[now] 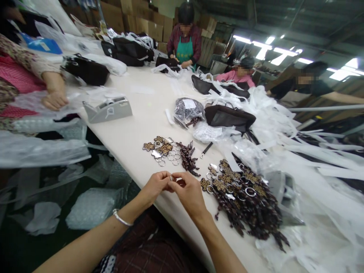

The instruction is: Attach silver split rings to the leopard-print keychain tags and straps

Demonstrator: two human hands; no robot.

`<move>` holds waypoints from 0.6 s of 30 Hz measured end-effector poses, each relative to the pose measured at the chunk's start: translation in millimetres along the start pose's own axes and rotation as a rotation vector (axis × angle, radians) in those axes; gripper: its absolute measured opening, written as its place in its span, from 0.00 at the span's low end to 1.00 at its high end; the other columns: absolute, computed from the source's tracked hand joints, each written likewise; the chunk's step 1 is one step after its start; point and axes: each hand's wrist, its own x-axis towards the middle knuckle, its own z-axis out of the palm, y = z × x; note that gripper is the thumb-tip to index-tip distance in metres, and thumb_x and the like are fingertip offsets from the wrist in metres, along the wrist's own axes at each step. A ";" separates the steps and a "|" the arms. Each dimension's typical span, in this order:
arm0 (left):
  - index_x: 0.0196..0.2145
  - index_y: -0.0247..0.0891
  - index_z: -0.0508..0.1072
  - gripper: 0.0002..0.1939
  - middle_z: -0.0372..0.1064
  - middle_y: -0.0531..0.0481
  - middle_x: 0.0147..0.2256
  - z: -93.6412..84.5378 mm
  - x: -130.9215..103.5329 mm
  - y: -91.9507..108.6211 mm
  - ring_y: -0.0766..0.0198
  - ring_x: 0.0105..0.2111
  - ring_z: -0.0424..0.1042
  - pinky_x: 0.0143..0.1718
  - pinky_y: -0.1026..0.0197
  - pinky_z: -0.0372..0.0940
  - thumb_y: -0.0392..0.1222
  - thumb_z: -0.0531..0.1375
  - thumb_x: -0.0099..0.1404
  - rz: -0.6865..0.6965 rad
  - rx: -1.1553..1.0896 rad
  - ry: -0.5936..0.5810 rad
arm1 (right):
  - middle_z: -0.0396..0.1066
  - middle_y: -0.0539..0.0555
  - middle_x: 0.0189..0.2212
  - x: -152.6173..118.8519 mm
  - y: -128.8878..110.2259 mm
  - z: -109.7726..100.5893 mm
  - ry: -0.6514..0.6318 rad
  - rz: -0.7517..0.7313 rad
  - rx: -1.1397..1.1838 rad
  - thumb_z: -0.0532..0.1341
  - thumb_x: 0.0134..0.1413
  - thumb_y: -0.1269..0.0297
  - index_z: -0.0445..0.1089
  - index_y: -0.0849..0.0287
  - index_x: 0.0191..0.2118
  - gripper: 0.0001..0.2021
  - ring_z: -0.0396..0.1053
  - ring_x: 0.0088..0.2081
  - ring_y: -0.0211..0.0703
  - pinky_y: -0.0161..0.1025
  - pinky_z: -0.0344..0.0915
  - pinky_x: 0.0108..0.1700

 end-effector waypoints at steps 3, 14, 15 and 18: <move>0.28 0.34 0.69 0.10 0.68 0.55 0.23 1.5 2.3 -1.9 0.69 0.22 0.71 0.29 0.63 0.69 0.44 0.63 0.58 0.021 0.113 -0.001 | 0.78 0.53 0.33 -2.4 3.8 2.2 0.060 -0.057 -0.095 0.62 0.56 0.64 0.78 0.57 0.36 0.07 0.74 0.33 0.42 0.38 0.70 0.38; 0.40 0.39 0.75 0.13 0.71 0.48 0.42 -23.5 11.2 6.0 0.62 0.35 0.70 0.49 0.55 0.64 0.30 0.59 0.58 0.373 0.753 0.086 | 0.75 0.54 0.26 3.1 20.7 -17.6 0.153 0.290 0.330 0.68 0.47 0.52 0.78 0.62 0.34 0.17 0.69 0.28 0.41 0.37 0.69 0.30; 0.47 0.40 0.73 0.19 0.70 0.47 0.46 -24.0 11.0 6.1 0.63 0.34 0.70 0.48 0.56 0.64 0.29 0.58 0.58 0.420 0.816 0.089 | 0.75 0.54 0.27 2.2 20.9 -19.3 0.139 0.320 0.375 0.69 0.46 0.52 0.78 0.62 0.34 0.17 0.69 0.29 0.41 0.37 0.68 0.29; 0.51 0.42 0.70 0.22 0.69 0.48 0.48 -21.4 5.5 8.7 0.65 0.30 0.69 0.42 0.58 0.66 0.29 0.57 0.60 0.532 0.942 0.113 | 0.75 0.55 0.31 -2.2 19.9 -21.1 0.101 0.382 0.476 0.71 0.43 0.53 0.79 0.61 0.34 0.16 0.69 0.30 0.40 0.36 0.67 0.29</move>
